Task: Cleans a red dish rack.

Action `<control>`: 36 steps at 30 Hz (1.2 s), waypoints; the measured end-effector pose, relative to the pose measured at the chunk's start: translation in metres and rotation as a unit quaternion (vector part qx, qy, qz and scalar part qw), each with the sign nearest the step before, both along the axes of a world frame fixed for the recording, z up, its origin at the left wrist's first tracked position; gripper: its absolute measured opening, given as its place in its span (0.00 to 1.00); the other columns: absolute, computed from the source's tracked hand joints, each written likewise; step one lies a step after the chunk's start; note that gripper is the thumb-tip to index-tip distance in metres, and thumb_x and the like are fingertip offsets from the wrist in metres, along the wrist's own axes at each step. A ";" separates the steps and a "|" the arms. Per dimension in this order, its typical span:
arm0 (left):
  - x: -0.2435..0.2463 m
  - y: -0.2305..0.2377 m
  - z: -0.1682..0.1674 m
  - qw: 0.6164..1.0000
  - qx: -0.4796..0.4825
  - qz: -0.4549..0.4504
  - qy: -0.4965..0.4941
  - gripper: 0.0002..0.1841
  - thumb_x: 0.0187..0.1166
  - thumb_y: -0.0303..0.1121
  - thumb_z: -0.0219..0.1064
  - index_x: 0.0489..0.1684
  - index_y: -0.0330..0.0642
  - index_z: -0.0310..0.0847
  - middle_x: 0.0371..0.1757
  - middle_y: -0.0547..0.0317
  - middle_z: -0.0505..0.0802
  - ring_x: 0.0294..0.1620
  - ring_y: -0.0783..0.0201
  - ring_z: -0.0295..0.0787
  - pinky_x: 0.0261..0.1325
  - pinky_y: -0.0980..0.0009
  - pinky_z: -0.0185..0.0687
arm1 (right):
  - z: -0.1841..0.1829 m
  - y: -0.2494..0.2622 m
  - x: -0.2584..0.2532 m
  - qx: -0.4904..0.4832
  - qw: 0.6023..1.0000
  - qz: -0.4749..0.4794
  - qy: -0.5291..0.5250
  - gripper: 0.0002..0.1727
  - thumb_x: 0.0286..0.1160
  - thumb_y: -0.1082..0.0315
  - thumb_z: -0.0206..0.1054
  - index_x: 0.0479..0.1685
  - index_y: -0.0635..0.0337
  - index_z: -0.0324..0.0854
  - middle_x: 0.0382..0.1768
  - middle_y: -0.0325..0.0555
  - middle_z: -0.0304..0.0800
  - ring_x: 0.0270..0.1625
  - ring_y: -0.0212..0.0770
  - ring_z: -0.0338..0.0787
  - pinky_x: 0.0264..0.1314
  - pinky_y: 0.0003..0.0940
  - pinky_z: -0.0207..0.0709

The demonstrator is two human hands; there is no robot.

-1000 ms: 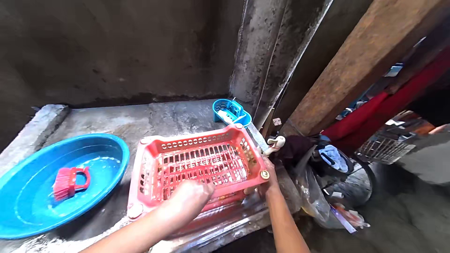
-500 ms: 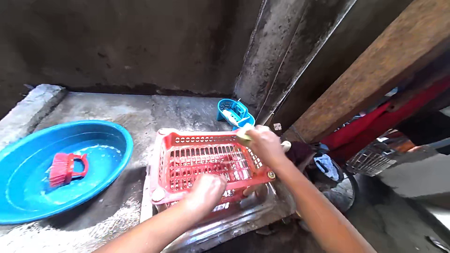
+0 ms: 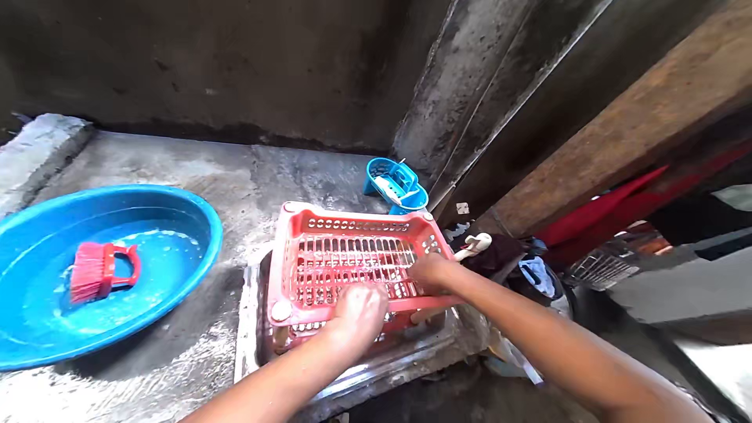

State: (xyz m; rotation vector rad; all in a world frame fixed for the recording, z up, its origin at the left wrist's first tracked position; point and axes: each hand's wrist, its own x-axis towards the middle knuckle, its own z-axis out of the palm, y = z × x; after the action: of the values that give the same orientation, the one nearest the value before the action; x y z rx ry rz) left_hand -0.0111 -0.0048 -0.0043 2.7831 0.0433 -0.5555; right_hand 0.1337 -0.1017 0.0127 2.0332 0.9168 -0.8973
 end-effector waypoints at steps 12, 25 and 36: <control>0.003 0.002 -0.001 0.999 -0.004 -0.026 -0.018 0.14 0.86 0.24 0.51 0.60 0.28 0.79 0.58 0.34 0.90 0.63 0.37 0.88 0.62 0.44 0.82 | -0.024 -0.001 0.036 0.178 0.969 0.057 -0.163 0.14 0.82 0.77 0.58 0.60 0.75 0.83 0.58 0.69 0.87 0.69 0.67 0.83 0.74 0.62 0.69; 0.000 -0.002 -0.006 0.998 -0.006 -0.010 -0.056 0.15 0.87 0.22 0.48 0.59 0.24 0.78 0.56 0.31 0.90 0.60 0.37 0.90 0.59 0.46 0.83 | -0.011 0.022 0.001 0.232 0.954 0.003 0.189 0.14 0.86 0.70 0.60 0.46 0.76 0.84 0.42 0.67 0.86 0.50 0.61 0.85 0.55 0.62 0.73; -0.075 0.084 -0.097 0.798 0.011 0.083 -0.597 0.32 0.56 0.30 0.75 0.69 0.51 0.82 0.73 0.39 0.84 0.80 0.33 0.74 0.78 0.32 0.65 | -0.049 0.041 0.029 0.378 0.919 -0.107 -0.021 0.26 0.72 0.74 0.69 0.73 0.63 0.74 0.61 0.69 0.85 0.65 0.70 0.85 0.64 0.71 0.76</control>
State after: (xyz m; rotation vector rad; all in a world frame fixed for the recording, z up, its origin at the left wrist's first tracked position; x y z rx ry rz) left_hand -0.0864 0.0794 -0.1016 2.5767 0.0120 1.2655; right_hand 0.1628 -0.0609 -0.0361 2.8438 1.1485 -0.6505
